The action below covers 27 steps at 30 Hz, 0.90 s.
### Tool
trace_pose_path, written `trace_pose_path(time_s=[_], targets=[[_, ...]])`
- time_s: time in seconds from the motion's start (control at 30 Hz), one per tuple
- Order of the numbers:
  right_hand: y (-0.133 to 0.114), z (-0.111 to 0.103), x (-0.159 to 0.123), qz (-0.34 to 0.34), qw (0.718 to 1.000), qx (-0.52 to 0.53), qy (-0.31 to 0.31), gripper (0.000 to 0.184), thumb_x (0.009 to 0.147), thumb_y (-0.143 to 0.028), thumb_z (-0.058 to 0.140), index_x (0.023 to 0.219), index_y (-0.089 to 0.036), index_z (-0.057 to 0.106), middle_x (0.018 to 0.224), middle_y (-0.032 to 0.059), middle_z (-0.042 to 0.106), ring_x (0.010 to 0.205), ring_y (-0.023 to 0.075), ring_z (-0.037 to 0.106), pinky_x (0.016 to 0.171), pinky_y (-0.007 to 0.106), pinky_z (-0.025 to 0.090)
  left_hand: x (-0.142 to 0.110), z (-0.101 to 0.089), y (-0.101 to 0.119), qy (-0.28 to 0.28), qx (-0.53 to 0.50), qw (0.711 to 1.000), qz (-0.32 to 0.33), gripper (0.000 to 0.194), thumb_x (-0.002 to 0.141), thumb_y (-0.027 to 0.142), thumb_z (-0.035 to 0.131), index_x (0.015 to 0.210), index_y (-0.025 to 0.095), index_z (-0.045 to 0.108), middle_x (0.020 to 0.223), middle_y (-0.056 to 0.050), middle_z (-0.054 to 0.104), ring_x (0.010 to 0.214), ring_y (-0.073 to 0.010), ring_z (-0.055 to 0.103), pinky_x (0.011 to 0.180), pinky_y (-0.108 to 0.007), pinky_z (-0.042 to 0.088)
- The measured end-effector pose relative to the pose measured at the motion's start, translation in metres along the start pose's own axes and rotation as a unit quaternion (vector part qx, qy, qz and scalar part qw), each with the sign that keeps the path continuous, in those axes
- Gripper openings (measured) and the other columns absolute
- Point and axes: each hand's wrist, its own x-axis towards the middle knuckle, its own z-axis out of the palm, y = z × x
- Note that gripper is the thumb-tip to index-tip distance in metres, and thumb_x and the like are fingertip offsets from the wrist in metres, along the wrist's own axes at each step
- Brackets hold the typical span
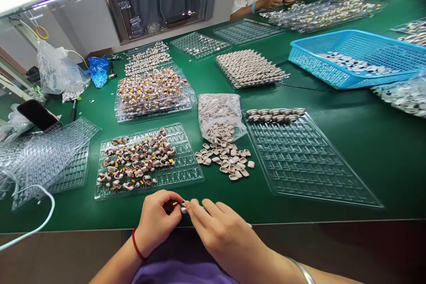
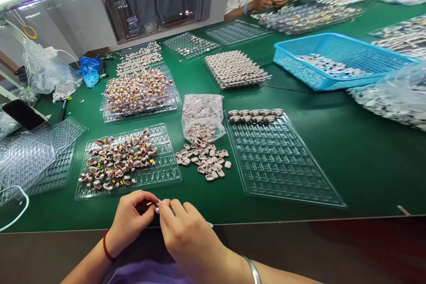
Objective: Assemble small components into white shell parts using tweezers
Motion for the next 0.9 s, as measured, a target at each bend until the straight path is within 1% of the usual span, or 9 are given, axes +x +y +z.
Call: trace_pose_path(time_s=[0.17, 0.3, 0.4, 0.5, 0.6, 0.63, 0.7, 0.8, 0.9], targets=[[-0.004, -0.001, 0.001, -0.004, 1.0, -0.015, -0.018, 0.033, 0.083, 0.003, 0.039, 0.091, -0.007, 0.07, 0.084, 0.014, 0.068, 0.065, 0.0217, 0.054, 0.053, 0.035, 0.038, 0.0, 0.002, 0.002, 0.01, 0.001, 1.0, -0.001, 0.018, 0.072, 0.008, 0.059, 0.077, 0.018, 0.074, 0.073, -0.004, 0.075, 0.064, -0.0164, 0.068, 0.061, -0.023, 0.054], [-0.003, -0.001, 0.001, -0.004, 1.0, -0.012, -0.028, 0.025, 0.084, -0.001, 0.046, 0.089, -0.008, 0.069, 0.084, 0.0128, 0.067, 0.065, 0.0211, 0.055, 0.054, 0.033, 0.038, 0.0, 0.004, 0.001, 0.017, 0.005, 1.0, -0.003, 0.017, 0.071, 0.009, 0.059, 0.074, 0.017, 0.073, 0.071, -0.004, 0.073, 0.061, -0.0162, 0.066, 0.058, -0.023, 0.052], [0.007, -0.004, 0.0, 0.014, 0.999, 0.041, -0.022, 0.022, 0.082, -0.001, 0.051, 0.093, -0.011, 0.067, 0.079, 0.0083, 0.066, 0.064, 0.0197, 0.056, 0.053, 0.031, 0.04, -0.001, 0.003, 0.0, 0.019, -0.008, 1.0, -0.014, 0.015, 0.07, 0.008, 0.059, 0.072, 0.016, 0.071, 0.068, -0.004, 0.07, 0.059, -0.0149, 0.061, 0.056, -0.023, 0.048], [0.019, -0.006, -0.001, 0.067, 0.984, 0.163, -0.038, 0.03, 0.079, 0.003, 0.054, 0.1, -0.015, 0.065, 0.078, 0.0035, 0.064, 0.066, 0.0171, 0.059, 0.057, 0.026, 0.045, -0.001, 0.0, 0.0, -0.01, -0.078, 0.996, -0.05, 0.014, 0.067, 0.005, 0.058, 0.072, 0.016, 0.067, 0.063, 0.0, 0.065, 0.055, -0.012, 0.055, 0.053, -0.021, 0.042], [0.024, 0.0, -0.003, 0.107, 0.94, 0.316, -0.067, 0.033, 0.076, 0.004, 0.055, 0.097, -0.019, 0.065, 0.085, 0.001, 0.062, 0.068, 0.012, 0.061, 0.062, 0.02, 0.049, -0.001, -0.005, 0.005, -0.063, -0.179, 0.978, -0.093, 0.011, 0.065, 0.007, 0.061, 0.071, 0.016, 0.061, 0.06, 0.003, 0.057, 0.054, -0.0096, 0.05, 0.052, -0.02, 0.038], [0.024, 0.004, -0.003, 0.107, 0.926, 0.357, -0.067, 0.031, 0.077, 0.004, 0.055, 0.095, -0.02, 0.065, 0.088, 0.001, 0.062, 0.069, 0.0107, 0.061, 0.064, 0.019, 0.05, 0.0, -0.006, 0.007, -0.078, -0.211, 0.969, -0.103, 0.01, 0.065, 0.009, 0.063, 0.071, 0.016, 0.06, 0.06, 0.004, 0.056, 0.054, -0.0091, 0.049, 0.052, -0.019, 0.038], [0.021, 0.013, -0.004, 0.087, 0.907, 0.41, -0.045, 0.025, 0.079, 0.002, 0.055, 0.09, -0.019, 0.064, 0.092, 0.0023, 0.062, 0.072, 0.0099, 0.062, 0.066, 0.018, 0.05, 0.0, -0.006, 0.01, -0.103, -0.268, 0.95, -0.121, 0.015, 0.061, 0.01, 0.066, 0.069, 0.017, 0.056, 0.06, 0.005, 0.052, 0.054, -0.0079, 0.046, 0.052, -0.019, 0.036], [0.02, 0.023, -0.004, 0.046, 0.895, 0.444, -0.004, 0.024, 0.084, 0.001, 0.049, 0.084, -0.018, 0.063, 0.093, 0.0043, 0.065, 0.075, 0.0102, 0.063, 0.067, 0.018, 0.05, 0.002, -0.005, 0.01, -0.121, -0.34, 0.919, -0.16, 0.027, 0.053, 0.01, 0.07, 0.069, 0.018, 0.05, 0.058, 0.007, 0.051, 0.05, -0.0063, 0.042, 0.049, -0.018, 0.033], [0.022, 0.023, -0.003, 0.006, 0.891, 0.453, 0.018, 0.03, 0.088, 0.0, 0.04, 0.083, -0.018, 0.063, 0.09, 0.0057, 0.067, 0.074, 0.0111, 0.064, 0.065, 0.019, 0.049, 0.001, -0.004, 0.009, -0.132, -0.377, 0.898, -0.184, 0.036, 0.053, 0.012, 0.075, 0.074, 0.02, 0.047, 0.059, 0.008, 0.053, 0.048, -0.0059, 0.043, 0.047, -0.017, 0.033]])
